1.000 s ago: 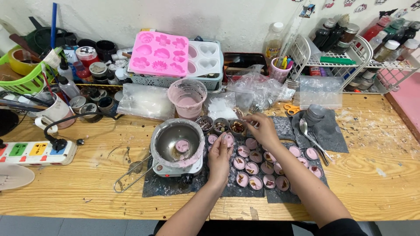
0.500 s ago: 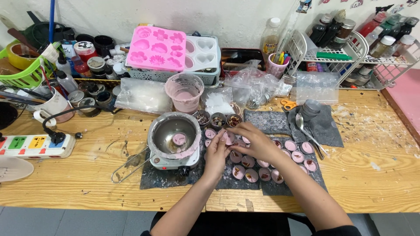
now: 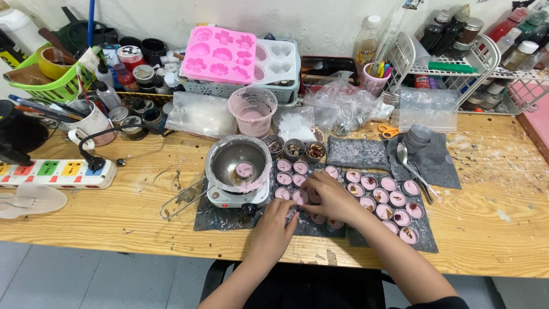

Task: Adding decorative flowers and fragrance elements to small tea light candles.

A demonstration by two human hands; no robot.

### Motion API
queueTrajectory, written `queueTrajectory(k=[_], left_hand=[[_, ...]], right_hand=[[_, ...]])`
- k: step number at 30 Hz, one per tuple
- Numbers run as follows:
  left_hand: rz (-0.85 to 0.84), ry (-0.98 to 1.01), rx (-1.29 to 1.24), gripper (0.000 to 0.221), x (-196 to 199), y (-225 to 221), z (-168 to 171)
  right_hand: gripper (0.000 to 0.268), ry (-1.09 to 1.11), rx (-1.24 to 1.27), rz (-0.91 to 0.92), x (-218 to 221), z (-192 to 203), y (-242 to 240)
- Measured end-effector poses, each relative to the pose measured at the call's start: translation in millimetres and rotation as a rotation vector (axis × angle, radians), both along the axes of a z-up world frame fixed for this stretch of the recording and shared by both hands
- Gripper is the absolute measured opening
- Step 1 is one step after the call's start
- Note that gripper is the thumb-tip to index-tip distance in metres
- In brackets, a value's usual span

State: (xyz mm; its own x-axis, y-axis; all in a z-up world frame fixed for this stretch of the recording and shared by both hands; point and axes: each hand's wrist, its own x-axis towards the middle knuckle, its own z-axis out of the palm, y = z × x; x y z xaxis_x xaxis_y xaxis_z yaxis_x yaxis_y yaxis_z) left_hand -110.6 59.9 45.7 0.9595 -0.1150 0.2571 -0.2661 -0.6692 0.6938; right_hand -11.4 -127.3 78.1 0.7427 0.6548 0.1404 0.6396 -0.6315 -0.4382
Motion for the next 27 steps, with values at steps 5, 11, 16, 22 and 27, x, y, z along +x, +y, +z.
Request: queueTrajectory(k=[5,11,16,22,27], left_hand=[[-0.033,0.149,0.166,0.029,3.2,-3.9,-10.6],[-0.125,0.173,0.268,0.045,12.2,-18.8,-19.2],[-0.159,0.073,0.303,0.057,16.0,-36.9,-14.4],[-0.119,0.144,0.3,0.052,24.7,-43.2,-10.5],[-0.032,-0.015,0.218,0.046,39.1,-40.2,13.5]], right_hand=[[0.043,0.004,-0.014,-0.142,5.1,-14.8,-2.9],[0.037,0.097,-0.058,-0.156,7.0,5.8,-31.3],[0.031,0.101,-0.077,-0.114,3.2,2.9,-44.4],[0.025,0.168,-0.02,-0.163,0.3,5.0,-50.9],[0.022,0.194,0.283,-0.178,2.0,19.4,-54.4]])
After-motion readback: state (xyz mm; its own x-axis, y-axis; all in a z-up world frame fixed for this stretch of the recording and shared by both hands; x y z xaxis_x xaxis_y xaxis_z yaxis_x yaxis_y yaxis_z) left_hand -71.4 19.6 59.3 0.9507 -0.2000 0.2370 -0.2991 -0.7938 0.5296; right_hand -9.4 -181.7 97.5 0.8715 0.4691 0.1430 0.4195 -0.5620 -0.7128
